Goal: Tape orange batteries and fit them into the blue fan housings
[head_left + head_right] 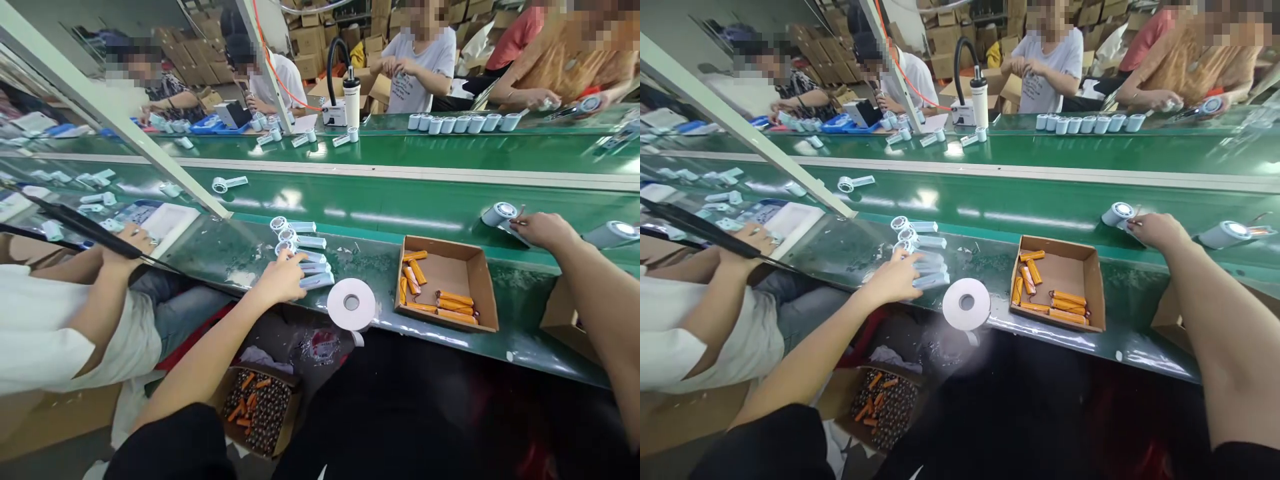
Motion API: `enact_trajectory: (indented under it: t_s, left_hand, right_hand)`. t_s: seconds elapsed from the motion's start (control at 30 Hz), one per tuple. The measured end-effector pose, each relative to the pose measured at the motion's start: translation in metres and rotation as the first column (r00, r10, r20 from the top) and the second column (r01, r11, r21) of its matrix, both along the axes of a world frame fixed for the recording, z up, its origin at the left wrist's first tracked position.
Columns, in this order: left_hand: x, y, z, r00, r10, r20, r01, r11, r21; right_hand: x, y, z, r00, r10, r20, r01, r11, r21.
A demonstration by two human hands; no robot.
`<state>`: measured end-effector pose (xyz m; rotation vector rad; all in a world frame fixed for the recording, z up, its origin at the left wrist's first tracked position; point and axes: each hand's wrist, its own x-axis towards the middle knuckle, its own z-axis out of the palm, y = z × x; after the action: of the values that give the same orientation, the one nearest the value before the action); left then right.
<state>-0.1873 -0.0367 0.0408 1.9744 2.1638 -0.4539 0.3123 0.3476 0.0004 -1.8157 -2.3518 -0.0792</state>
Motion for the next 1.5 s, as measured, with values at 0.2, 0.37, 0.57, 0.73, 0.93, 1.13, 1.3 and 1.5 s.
enact_trajectory:
  t_s: [0.2, 0.37, 0.57, 0.73, 0.93, 1.13, 1.3, 1.5]
  left_hand:
    - [0.049, -0.014, -0.034, 0.979, -0.202, -0.029, 0.202, 0.936, 0.288]
    - [0.074, -0.036, -0.058, 0.833, -0.537, 0.132, 0.486, 0.825, 0.288]
    - [0.088, -0.029, -0.051, 0.779, -0.609, 0.148, 0.334, 0.604, 0.724]
    - [0.081, -0.016, -0.047, 0.818, -0.536, 0.209, 0.143, 0.542, 0.828]
    - [0.061, -0.012, -0.057, 0.899, -0.301, 0.318, -0.141, 0.489, 0.861]
    - [0.115, 0.002, -0.065, 0.816, -0.503, 0.286, 0.076, 0.583, 0.809]
    - [0.126, -0.006, -0.072, 0.809, -0.51, 0.291, 0.106, 0.615, 0.782]
    - [0.126, -0.014, -0.081, 0.812, -0.501, 0.298, 0.133, 0.657, 0.742]
  right_hand:
    - [0.003, -0.07, 0.033, 0.993, -0.066, 0.1, 0.079, 0.988, -0.133]
    - [-0.015, -0.208, 0.043, 0.865, 0.343, -0.365, -0.392, 0.918, -0.065]
    - [-0.101, -0.35, 0.003, 0.548, 0.069, -0.834, -0.735, 0.515, -0.441]
    - [-0.165, -0.374, -0.033, 0.519, 0.329, -0.789, -0.845, 0.334, -0.416]
    - [-0.138, -0.296, -0.001, 0.794, 0.443, -0.416, -0.586, 0.74, -0.329]
    - [-0.148, -0.2, 0.005, 0.969, 0.208, -0.13, -0.244, 0.87, -0.429]
    - [-0.113, -0.194, 0.004, 0.891, 0.093, -0.445, -0.307, 0.844, -0.44]
    - [-0.089, -0.217, 0.0, 0.834, 0.004, -0.552, -0.299, 0.844, -0.445]
